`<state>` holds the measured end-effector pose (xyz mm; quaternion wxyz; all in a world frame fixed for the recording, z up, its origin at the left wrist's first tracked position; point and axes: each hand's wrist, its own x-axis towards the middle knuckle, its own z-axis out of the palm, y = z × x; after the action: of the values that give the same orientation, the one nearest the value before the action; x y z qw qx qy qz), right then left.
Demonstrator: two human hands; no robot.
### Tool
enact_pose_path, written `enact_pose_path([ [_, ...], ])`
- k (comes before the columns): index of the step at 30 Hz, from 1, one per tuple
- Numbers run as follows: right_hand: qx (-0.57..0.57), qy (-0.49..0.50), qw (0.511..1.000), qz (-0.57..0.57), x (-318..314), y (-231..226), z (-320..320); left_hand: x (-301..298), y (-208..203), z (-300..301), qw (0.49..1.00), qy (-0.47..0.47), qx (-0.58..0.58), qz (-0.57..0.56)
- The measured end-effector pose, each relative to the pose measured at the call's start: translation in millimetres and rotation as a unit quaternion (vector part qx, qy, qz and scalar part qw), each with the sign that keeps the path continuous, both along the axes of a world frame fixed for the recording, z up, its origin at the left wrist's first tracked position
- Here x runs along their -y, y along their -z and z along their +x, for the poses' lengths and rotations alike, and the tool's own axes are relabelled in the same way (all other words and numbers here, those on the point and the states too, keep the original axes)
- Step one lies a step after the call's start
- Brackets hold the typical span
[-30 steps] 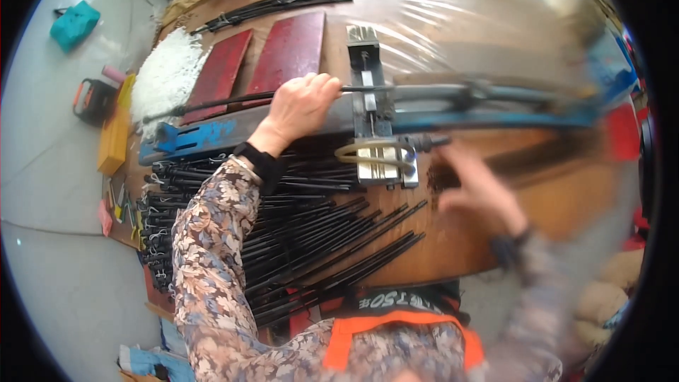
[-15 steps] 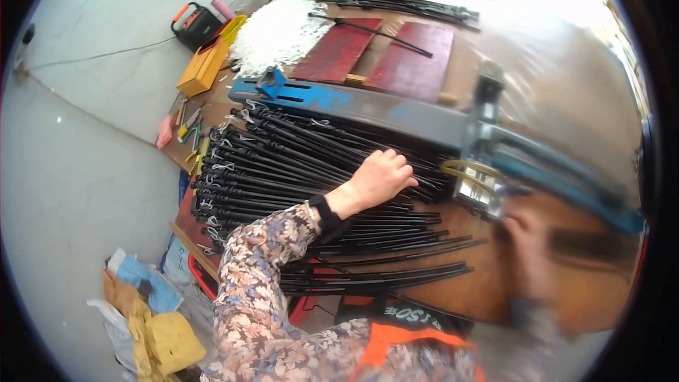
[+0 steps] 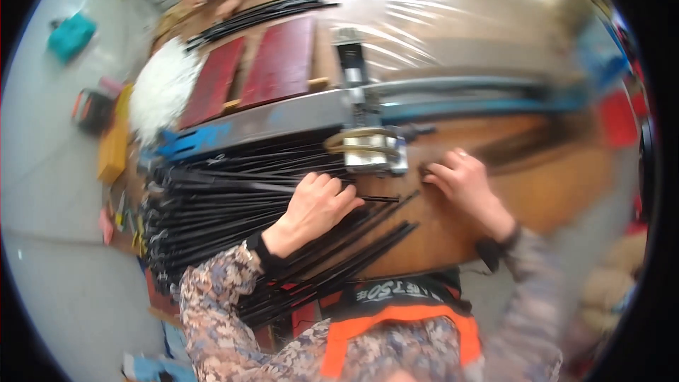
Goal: Processing and organizing black metal rods using a manual sliding tool on a workbench.
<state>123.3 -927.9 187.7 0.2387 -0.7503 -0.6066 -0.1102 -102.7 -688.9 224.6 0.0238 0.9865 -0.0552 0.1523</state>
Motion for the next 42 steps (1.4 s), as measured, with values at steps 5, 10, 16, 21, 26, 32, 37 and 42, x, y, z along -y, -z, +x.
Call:
enact_pose_path([
  [5,-0.314,-0.066,0.947,0.01,20,6,-6,53,-2,17,0.992,-0.05,0.003,-0.115],
  [10,-0.356,-0.051,0.921,0.153,33,17,-17,81,-7,33,0.988,-0.051,0.001,-0.148],
  [16,-0.334,-0.03,0.921,0.196,57,25,-21,95,-21,44,0.991,0.008,-0.05,-0.121],
  [21,-0.114,-0.105,0.975,0.162,57,27,-26,99,-30,45,0.987,0.025,-0.156,0.035],
  [26,-0.008,-0.045,0.95,0.309,81,7,32,90,-92,89,0.989,0.091,-0.114,0.02],
  [32,-0.032,0.125,0.952,0.279,92,-21,74,46,-114,135,0.984,0.163,-0.025,0.07],
  [37,-0.011,0.255,0.938,0.235,96,-18,85,18,-107,140,0.985,0.16,-0.026,0.052],
  [42,0.042,0.152,0.956,0.247,88,-34,96,24,-105,130,0.983,0.178,-0.039,0.01],
])
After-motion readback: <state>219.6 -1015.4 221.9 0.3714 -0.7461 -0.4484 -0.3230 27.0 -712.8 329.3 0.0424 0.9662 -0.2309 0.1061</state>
